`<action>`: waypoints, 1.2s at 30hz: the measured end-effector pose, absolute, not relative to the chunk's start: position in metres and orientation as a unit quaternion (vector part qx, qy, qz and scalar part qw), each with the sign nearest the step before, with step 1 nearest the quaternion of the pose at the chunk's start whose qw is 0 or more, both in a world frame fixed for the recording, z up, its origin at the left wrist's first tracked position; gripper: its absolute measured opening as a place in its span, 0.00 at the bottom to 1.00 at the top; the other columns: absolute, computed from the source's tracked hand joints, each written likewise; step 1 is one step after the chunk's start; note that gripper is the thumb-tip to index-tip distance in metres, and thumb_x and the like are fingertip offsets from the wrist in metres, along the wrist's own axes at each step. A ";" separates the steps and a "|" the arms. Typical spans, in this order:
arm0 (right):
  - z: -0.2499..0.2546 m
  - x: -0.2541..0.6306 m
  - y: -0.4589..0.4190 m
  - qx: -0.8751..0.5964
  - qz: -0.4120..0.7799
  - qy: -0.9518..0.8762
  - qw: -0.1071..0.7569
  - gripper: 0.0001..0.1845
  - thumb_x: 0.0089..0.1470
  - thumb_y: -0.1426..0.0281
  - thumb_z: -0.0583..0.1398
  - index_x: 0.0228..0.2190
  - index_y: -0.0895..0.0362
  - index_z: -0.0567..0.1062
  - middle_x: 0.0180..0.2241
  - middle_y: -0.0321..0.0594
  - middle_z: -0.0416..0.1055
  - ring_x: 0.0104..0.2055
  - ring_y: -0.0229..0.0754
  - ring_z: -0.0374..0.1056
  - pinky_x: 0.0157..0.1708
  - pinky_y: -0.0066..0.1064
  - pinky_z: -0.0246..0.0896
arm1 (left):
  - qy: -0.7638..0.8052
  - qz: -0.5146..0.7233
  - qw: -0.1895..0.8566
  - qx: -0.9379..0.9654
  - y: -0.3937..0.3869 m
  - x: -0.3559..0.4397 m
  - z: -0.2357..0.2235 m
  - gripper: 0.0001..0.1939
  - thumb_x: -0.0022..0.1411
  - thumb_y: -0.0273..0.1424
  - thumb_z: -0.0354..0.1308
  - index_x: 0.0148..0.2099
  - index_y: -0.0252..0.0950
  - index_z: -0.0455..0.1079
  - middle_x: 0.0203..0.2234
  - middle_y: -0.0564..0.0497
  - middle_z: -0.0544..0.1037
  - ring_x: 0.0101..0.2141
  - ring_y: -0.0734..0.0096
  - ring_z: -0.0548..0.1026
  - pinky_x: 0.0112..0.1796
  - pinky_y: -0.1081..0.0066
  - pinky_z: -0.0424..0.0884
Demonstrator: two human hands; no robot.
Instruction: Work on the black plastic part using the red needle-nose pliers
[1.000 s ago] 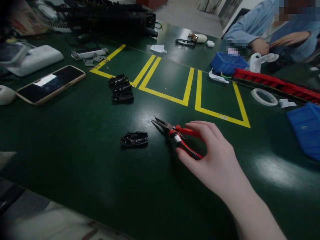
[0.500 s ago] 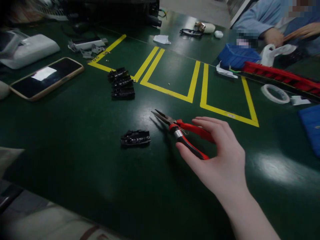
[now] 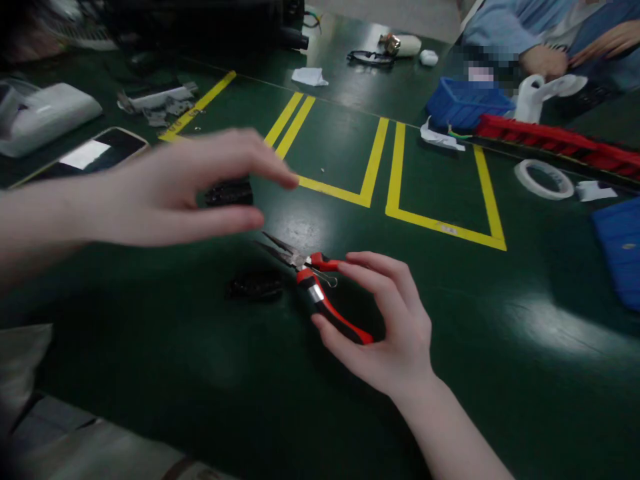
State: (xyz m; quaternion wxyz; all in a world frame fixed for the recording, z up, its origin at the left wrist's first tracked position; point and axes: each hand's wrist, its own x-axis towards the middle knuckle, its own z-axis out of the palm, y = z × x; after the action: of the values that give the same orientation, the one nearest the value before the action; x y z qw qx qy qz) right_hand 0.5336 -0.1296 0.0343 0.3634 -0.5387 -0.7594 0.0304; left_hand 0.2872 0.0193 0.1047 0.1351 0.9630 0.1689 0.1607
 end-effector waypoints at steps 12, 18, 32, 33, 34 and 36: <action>0.034 0.529 -0.138 -0.514 0.082 -0.759 0.391 0.31 0.45 0.70 0.68 0.52 0.48 0.69 0.50 0.44 0.67 0.49 0.52 0.69 0.45 0.50 0.72 | 0.107 0.123 0.042 0.986 0.006 0.282 0.074 0.13 0.72 0.32 0.50 0.51 0.33 0.71 0.40 0.47 0.78 0.43 0.59 0.73 0.48 0.61 0.62; 0.034 0.530 -0.138 -0.510 0.077 -0.754 0.407 0.32 0.45 0.72 0.69 0.51 0.47 0.70 0.49 0.43 0.68 0.47 0.50 0.70 0.43 0.47 0.74 | 0.095 0.141 0.034 0.985 0.010 0.278 0.061 0.13 0.72 0.32 0.49 0.44 0.30 0.73 0.36 0.47 0.77 0.40 0.61 0.72 0.45 0.62 0.65; 0.040 0.518 -0.140 -0.561 0.337 -0.547 0.522 0.46 0.43 0.48 0.68 0.59 0.39 0.54 0.54 0.43 0.69 0.55 0.54 0.70 0.54 0.55 0.67 | 0.138 0.221 0.160 0.952 -0.008 0.280 0.054 0.10 0.70 0.35 0.55 0.45 0.35 0.74 0.34 0.52 0.77 0.37 0.69 0.73 0.41 0.69 0.68; 0.040 0.519 -0.140 -0.557 0.337 -0.553 0.519 0.46 0.43 0.49 0.68 0.59 0.39 0.54 0.55 0.43 0.69 0.54 0.54 0.71 0.54 0.55 0.67 | 0.137 0.224 0.160 0.952 -0.007 0.280 0.052 0.10 0.70 0.35 0.55 0.45 0.35 0.74 0.34 0.52 0.77 0.37 0.70 0.73 0.41 0.69 0.68; 0.041 0.520 -0.140 -0.551 0.337 -0.562 0.516 0.46 0.42 0.50 0.69 0.58 0.39 0.54 0.55 0.42 0.69 0.53 0.53 0.71 0.54 0.55 0.68 | 0.136 0.227 0.158 0.951 -0.007 0.280 0.052 0.10 0.70 0.35 0.55 0.45 0.35 0.74 0.34 0.52 0.77 0.37 0.70 0.73 0.41 0.69 0.68; 0.043 0.522 -0.140 -0.536 0.329 -0.585 0.512 0.46 0.43 0.52 0.69 0.58 0.38 0.54 0.55 0.41 0.69 0.53 0.53 0.72 0.54 0.54 0.68 | 0.132 0.233 0.152 0.951 -0.007 0.279 0.050 0.10 0.70 0.35 0.55 0.45 0.35 0.74 0.34 0.52 0.77 0.37 0.70 0.73 0.41 0.70 0.68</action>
State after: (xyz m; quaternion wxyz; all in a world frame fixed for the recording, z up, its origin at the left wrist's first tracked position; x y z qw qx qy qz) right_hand 0.5217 -0.1395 0.0430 0.5123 -0.5357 -0.5850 0.3292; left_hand 0.2794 -0.0072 0.0500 0.1520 0.9513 0.1322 0.2334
